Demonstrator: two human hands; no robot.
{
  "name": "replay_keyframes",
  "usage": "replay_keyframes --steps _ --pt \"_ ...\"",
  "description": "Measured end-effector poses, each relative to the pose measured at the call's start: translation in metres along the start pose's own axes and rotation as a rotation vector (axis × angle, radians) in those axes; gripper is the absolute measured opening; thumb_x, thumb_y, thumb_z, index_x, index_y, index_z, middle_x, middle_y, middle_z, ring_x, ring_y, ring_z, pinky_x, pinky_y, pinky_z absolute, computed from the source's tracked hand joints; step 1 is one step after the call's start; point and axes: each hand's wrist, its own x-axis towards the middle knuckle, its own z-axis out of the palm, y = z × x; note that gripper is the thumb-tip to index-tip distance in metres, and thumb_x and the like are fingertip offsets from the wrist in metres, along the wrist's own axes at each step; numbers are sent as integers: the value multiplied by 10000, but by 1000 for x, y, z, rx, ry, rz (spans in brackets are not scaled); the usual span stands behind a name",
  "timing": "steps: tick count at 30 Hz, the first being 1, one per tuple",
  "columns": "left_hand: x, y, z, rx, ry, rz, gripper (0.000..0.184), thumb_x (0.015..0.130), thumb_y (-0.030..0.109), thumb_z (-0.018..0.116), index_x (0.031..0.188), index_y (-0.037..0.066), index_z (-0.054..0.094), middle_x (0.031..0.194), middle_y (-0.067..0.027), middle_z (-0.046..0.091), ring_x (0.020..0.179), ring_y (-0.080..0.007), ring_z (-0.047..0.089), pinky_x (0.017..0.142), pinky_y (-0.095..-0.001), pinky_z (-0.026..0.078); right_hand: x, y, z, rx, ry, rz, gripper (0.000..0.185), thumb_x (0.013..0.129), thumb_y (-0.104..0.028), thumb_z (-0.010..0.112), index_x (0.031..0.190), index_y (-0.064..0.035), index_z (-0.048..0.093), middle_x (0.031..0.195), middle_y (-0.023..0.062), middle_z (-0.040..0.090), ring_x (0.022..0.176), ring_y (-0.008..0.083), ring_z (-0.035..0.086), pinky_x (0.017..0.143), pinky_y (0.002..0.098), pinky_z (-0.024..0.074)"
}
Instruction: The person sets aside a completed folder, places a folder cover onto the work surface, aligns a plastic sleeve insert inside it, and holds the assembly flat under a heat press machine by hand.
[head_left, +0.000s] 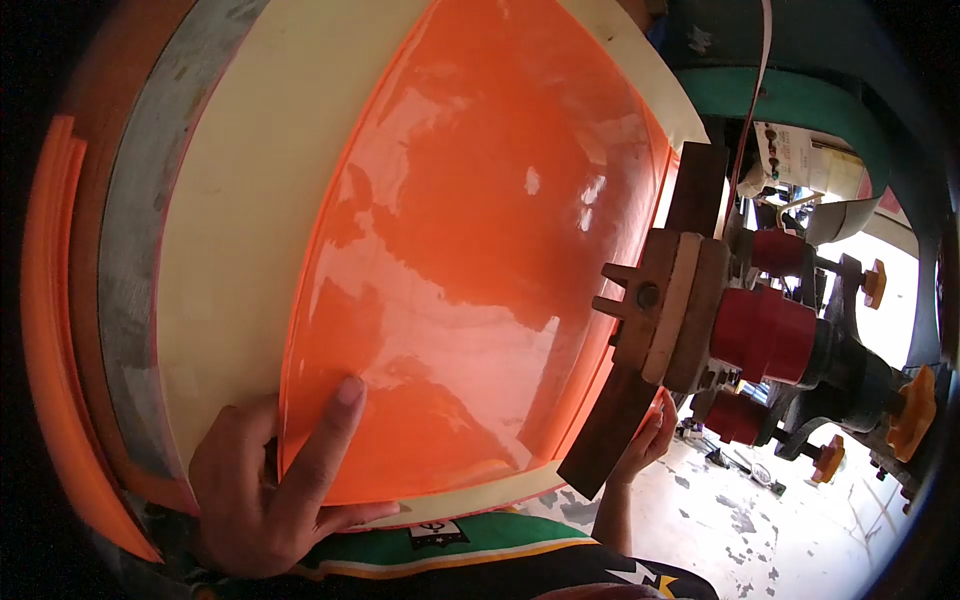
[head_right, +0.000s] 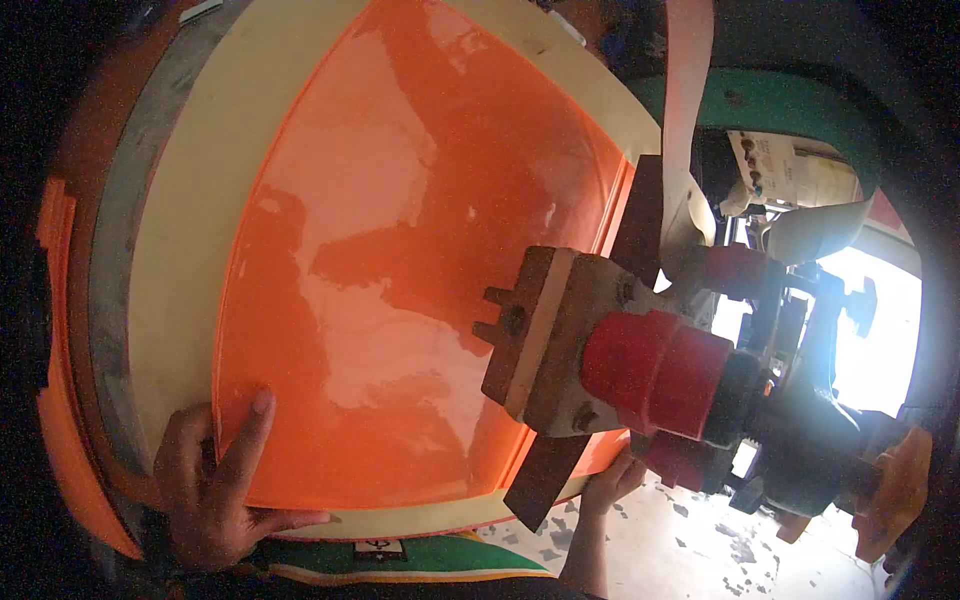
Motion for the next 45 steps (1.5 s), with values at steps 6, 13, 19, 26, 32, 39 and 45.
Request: replay_keyframes --steps 6,13,19,26,32,39,45 --pt "-2 2 -3 6 -10 -15 1177 607 766 828 1552 103 596 1158 -223 562 973 -390 564 807 -494 507 -2 -10 1 -34 -1 22 403 1148 -227 457 1399 22 651 1401 144 683 1287 257 634 1128 396 460" --pt "-1 0 -1 -7 -1 -3 1160 617 756 832 1548 104 599 1152 -226 567 962 -386 575 785 -491 512 0 -2 -1 -5 -22 -3 398 1139 -190 439 1407 22 644 1401 141 678 1274 258 635 1116 396 468" --pt "2 2 -2 7 16 7 1144 632 746 832 1543 94 601 1129 -219 571 942 -383 577 771 -493 516 1 -4 -2 -54 -15 1 395 1139 -186 439 1405 21 645 1410 136 673 1283 252 628 1116 391 468" --pt "4 9 -4 -19 -8 -66 1160 594 689 859 1577 144 569 1181 -205 579 996 -386 590 819 -509 519 1 3 0 16 0 2 394 1140 -183 440 1416 17 638 1421 130 669 1290 247 625 1105 392 483" --pt "10 15 -2 -82 42 -149 1229 492 618 886 1589 173 556 1150 -177 571 1034 -399 604 867 -508 512 6 0 1 48 -22 -22 388 1136 -178 455 1415 5 652 1413 131 685 1276 237 636 1088 381 497" --pt "15 12 9 -26 244 5 1109 555 486 902 1560 144 583 1051 -130 504 921 -336 572 804 -467 486 10 15 4 73 -24 -144 414 1152 -224 452 1421 32 636 1391 181 693 1293 274 647 1110 382 477" --pt "13 14 10 5 275 94 1003 690 564 876 1552 142 585 1016 -111 463 898 -284 546 799 -434 493 8 14 4 152 38 -162 375 1137 -197 469 1378 -3 681 1344 172 728 1264 267 682 1080 389 508"
